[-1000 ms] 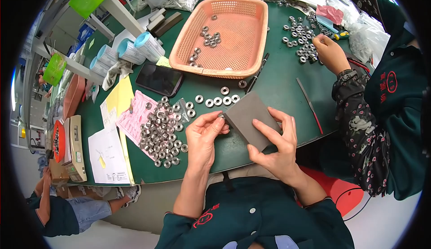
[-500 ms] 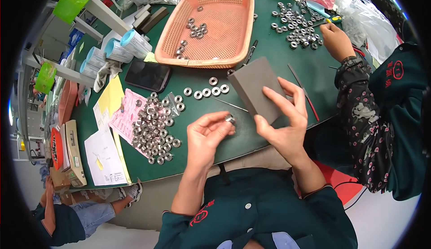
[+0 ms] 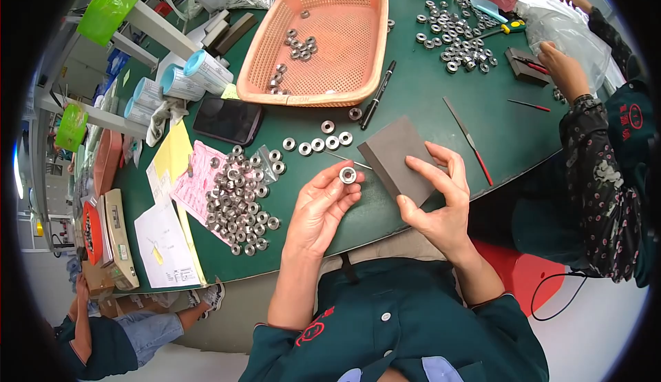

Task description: Inspecting and deburring small metal rings or bearings using a scribe tool and an abrasive block.

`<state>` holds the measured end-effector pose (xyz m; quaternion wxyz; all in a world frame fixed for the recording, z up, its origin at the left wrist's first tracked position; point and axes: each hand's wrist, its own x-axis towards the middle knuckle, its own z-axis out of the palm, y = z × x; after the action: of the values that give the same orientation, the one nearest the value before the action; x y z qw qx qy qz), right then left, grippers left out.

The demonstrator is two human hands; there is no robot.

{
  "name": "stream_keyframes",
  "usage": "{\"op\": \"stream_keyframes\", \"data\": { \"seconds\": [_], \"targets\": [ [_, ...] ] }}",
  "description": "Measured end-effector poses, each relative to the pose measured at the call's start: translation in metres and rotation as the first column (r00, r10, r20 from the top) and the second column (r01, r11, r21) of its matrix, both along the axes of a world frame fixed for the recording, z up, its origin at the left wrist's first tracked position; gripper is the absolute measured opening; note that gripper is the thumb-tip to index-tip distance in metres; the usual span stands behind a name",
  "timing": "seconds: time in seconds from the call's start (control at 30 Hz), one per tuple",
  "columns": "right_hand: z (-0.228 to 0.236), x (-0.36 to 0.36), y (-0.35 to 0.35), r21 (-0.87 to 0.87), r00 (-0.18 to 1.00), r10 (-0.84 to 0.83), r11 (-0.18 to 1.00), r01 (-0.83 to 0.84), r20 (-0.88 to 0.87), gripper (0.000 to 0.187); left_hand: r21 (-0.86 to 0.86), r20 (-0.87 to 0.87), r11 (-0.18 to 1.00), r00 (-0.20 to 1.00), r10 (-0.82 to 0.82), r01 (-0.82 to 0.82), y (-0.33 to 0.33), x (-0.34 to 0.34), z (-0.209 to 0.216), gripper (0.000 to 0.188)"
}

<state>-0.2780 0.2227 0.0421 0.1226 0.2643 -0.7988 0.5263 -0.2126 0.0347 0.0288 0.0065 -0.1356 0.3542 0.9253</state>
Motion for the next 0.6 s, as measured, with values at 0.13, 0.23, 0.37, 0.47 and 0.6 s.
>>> {"op": "stream_keyframes", "data": {
  "seconds": [0.13, 0.23, 0.37, 0.47, 0.6],
  "targets": [
    [-0.0004, 0.0003, 0.0010, 0.000, 1.000, 0.004, 1.000, -0.004, 0.027, 0.048, -0.002, -0.024, 0.999, 0.999, -0.036, 0.036, 0.0005, -0.0017, -0.0003, 0.031],
    [0.0001, -0.0001, 0.0023, 0.005, 1.000, 0.004, 1.000, -0.004, 0.006, 0.048, 0.009, -0.029, 0.999, 0.999, -0.045, 0.046, 0.0005, -0.0021, -0.0014, 0.031],
    [0.0016, -0.0002, 0.0055, 0.005, 1.000, -0.002, 1.000, 0.002, -0.012, 0.049, -0.045, 0.009, 0.999, 1.000, -0.015, 0.016, 0.0033, -0.0028, 0.0013, 0.031],
    [0.0027, -0.0005, 0.0072, 0.007, 1.000, -0.005, 1.000, 0.005, -0.008, 0.048, -0.076, 0.006, 0.997, 1.000, -0.017, 0.017, 0.0039, -0.0033, 0.0007, 0.032],
    [0.0049, 0.0014, 0.0072, 0.012, 1.000, 0.007, 1.000, -0.006, -0.018, 0.049, -0.032, 0.008, 0.999, 1.000, -0.017, 0.017, 0.0057, -0.0023, 0.0001, 0.030]
  ]
}}
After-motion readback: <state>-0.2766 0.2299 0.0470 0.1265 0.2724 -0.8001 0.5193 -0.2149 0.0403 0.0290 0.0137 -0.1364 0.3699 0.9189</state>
